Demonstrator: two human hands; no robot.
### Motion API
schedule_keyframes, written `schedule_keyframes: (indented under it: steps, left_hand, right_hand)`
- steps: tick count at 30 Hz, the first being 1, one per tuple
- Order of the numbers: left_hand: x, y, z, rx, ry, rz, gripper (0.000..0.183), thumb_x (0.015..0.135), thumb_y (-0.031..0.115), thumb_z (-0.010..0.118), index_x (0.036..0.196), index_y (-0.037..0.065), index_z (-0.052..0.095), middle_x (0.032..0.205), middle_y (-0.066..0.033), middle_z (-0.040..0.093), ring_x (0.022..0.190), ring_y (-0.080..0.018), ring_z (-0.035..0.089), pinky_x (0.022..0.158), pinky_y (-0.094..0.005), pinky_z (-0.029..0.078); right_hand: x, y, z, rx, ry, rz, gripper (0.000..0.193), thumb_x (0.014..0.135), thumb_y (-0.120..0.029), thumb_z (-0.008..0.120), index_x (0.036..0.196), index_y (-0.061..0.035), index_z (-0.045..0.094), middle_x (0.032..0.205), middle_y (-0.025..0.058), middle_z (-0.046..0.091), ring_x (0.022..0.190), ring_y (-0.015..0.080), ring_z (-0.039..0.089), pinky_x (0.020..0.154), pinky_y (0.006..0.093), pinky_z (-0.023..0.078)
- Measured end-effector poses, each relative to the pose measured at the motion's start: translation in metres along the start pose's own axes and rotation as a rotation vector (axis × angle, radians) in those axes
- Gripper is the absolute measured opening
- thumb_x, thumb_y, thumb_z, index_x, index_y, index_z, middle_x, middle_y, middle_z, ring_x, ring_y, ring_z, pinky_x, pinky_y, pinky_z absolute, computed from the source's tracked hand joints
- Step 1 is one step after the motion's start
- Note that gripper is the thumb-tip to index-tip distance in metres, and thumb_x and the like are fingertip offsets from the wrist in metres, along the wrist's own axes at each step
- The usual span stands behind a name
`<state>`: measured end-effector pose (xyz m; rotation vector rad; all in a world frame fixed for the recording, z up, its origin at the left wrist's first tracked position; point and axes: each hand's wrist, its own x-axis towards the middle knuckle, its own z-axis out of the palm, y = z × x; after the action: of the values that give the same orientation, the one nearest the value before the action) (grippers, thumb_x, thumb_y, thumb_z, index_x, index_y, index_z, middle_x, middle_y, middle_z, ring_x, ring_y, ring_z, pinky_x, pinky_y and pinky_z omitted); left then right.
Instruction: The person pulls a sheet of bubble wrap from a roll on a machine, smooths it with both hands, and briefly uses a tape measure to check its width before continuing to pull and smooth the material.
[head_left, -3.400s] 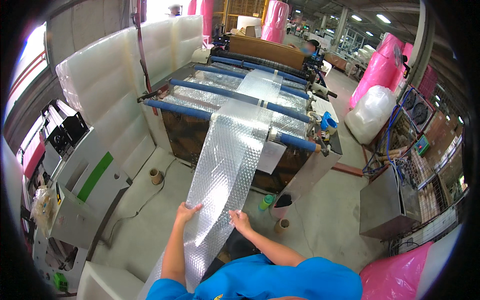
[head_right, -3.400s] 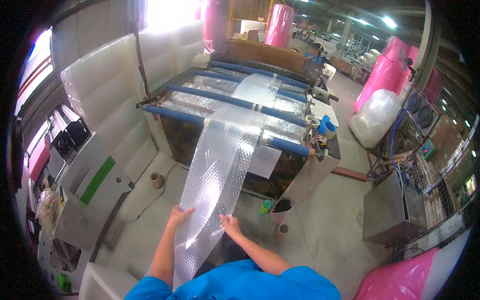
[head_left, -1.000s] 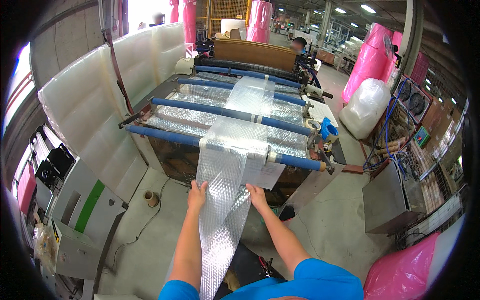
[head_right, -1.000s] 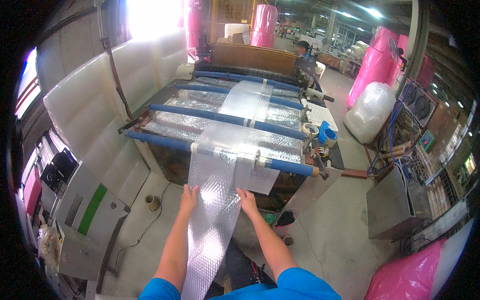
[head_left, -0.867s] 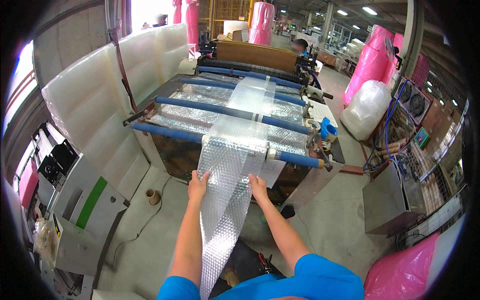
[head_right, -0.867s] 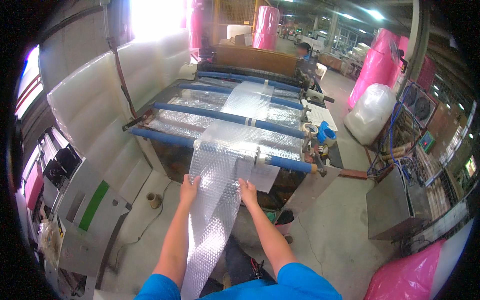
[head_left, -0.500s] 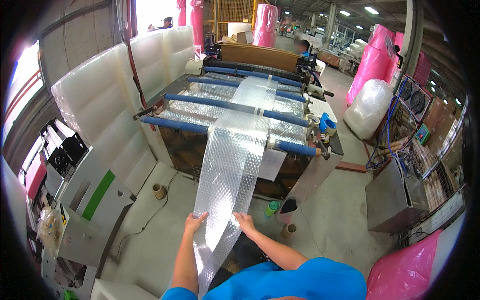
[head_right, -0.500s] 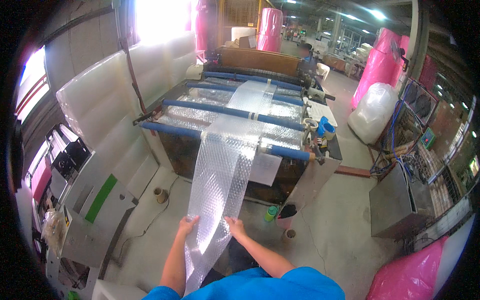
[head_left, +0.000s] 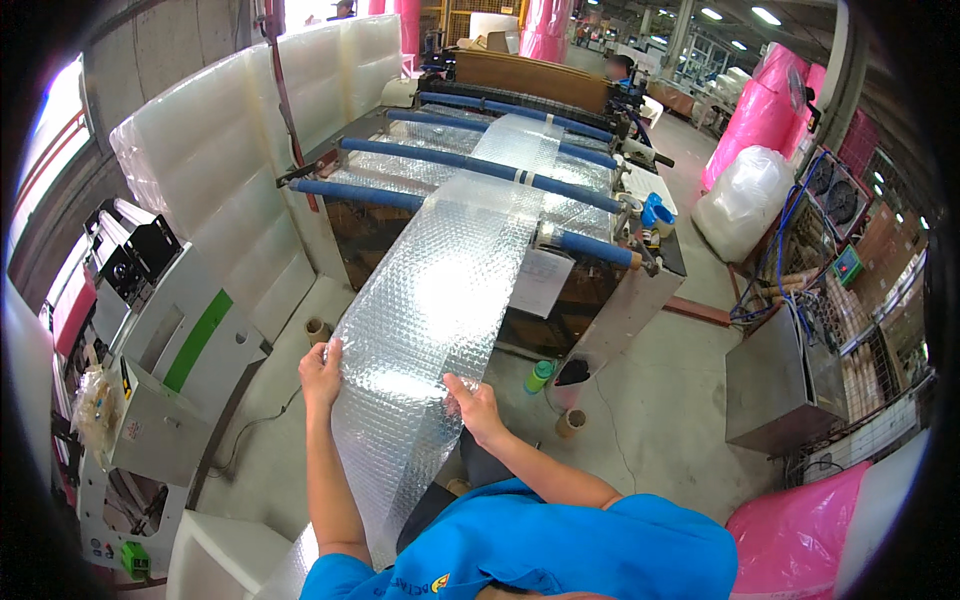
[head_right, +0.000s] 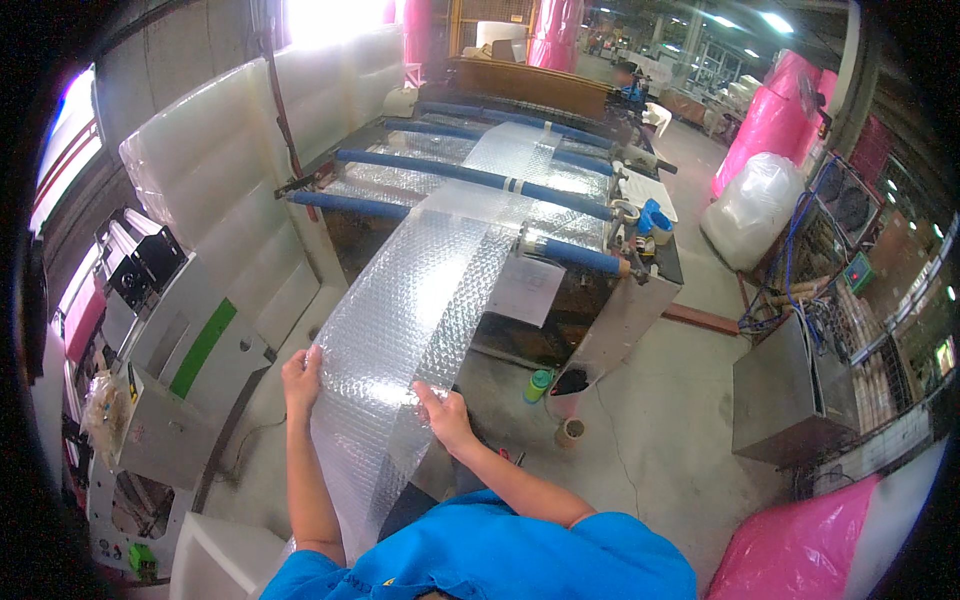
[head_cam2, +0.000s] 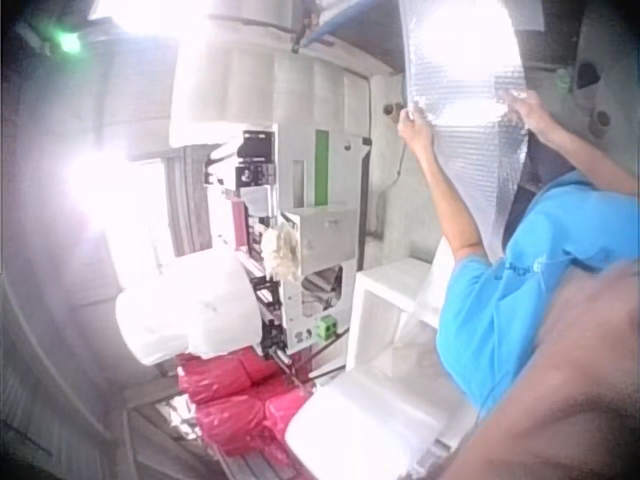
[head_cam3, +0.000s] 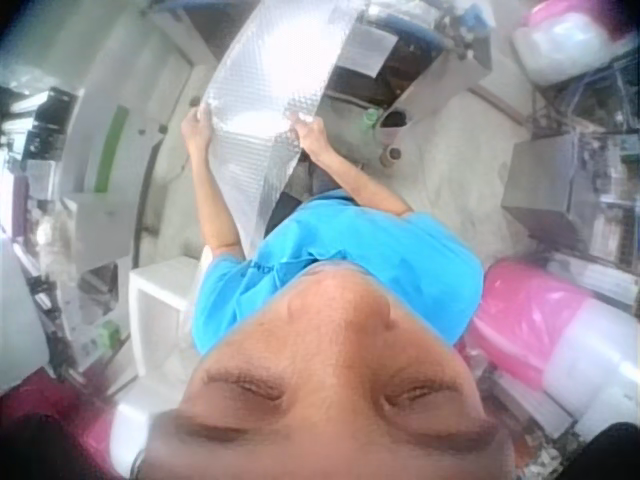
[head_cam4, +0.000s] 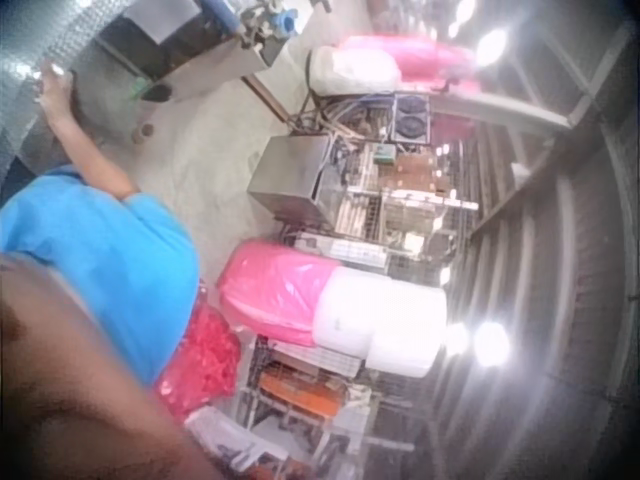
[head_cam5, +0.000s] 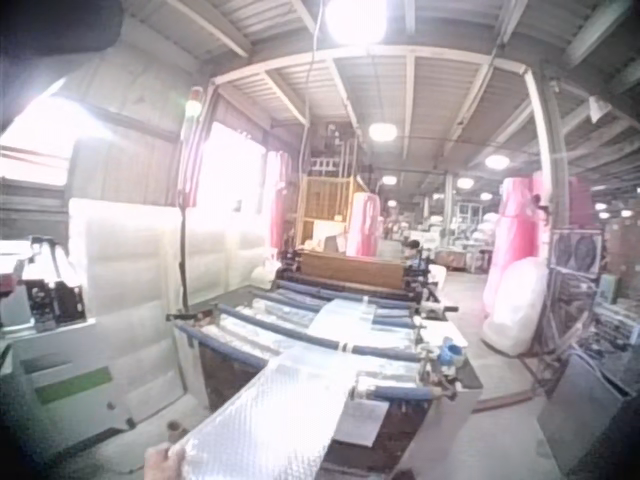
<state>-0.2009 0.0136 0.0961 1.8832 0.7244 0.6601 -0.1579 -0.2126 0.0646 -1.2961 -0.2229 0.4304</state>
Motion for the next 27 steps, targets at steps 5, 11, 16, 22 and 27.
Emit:
schedule_keyframes:
  steps: [5, 11, 16, 22, 27]
  left_hand:
    - [0.002, -0.019, 0.013, 0.043, -0.02, 0.023, 0.036, 0.081, 0.029, 0.05, 0.06, -0.001, 0.048, 0.044, -0.0042, 0.04, 0.039, -0.01, 0.037, 0.04, -0.0281, 0.032]
    - [-0.003, -0.129, 0.067, 0.201, -0.054, 0.018, 0.034, 0.082, 0.028, 0.045, 0.066, -0.002, 0.046, 0.057, -0.0112, 0.045, 0.054, -0.0185, 0.044, 0.053, -0.0319, 0.037]
    - [-0.009, -0.137, 0.094, 0.215, 0.037, 0.073, 0.04, 0.076, 0.034, 0.055, 0.07, -0.004, 0.046, 0.062, -0.0116, 0.049, 0.058, -0.0213, 0.044, 0.057, -0.0339, 0.037]
    - [-0.018, -0.111, 0.105, 0.32, -0.08, -0.042, 0.058, 0.063, 0.043, 0.066, 0.082, -0.008, 0.049, 0.076, -0.0176, 0.054, 0.067, -0.0269, 0.048, 0.066, -0.0368, 0.04]
    - [-0.013, -0.138, 0.112, 0.331, 0.031, -0.003, 0.065, 0.06, 0.048, 0.067, 0.088, -0.009, 0.051, 0.082, -0.02, 0.056, 0.073, -0.03, 0.052, 0.07, -0.0373, 0.04]
  right_hand:
    - [0.002, 0.008, -0.003, -0.012, 0.055, 0.044, 0.031, 0.078, -0.033, 0.056, 0.066, -0.0046, 0.055, 0.06, 0.0007, 0.052, 0.051, 0.0075, 0.045, 0.047, 0.0226, 0.037]
    - [0.027, 0.101, -0.043, -0.377, 0.038, 0.116, 0.034, 0.081, -0.032, 0.05, 0.084, 0.0003, 0.06, 0.065, 0.0016, 0.056, 0.062, 0.0059, 0.047, 0.057, 0.0238, 0.04]
    - [0.047, 0.139, -0.067, -0.454, 0.064, -0.071, 0.04, 0.082, -0.039, 0.047, 0.076, -0.0004, 0.059, 0.053, 0.0053, 0.048, 0.053, 0.0092, 0.041, 0.05, 0.0283, 0.036]
    - [0.049, 0.132, -0.079, -0.419, 0.113, -0.017, 0.046, 0.081, -0.042, 0.047, 0.069, 0.0016, 0.055, 0.049, 0.0046, 0.042, 0.05, 0.0097, 0.039, 0.048, 0.0293, 0.033]
    - [0.053, 0.133, -0.08, -0.521, 0.031, 0.075, 0.045, 0.079, -0.045, 0.047, 0.088, -0.0029, 0.06, 0.074, 0.0156, 0.059, 0.068, 0.0182, 0.056, 0.063, 0.0311, 0.042]
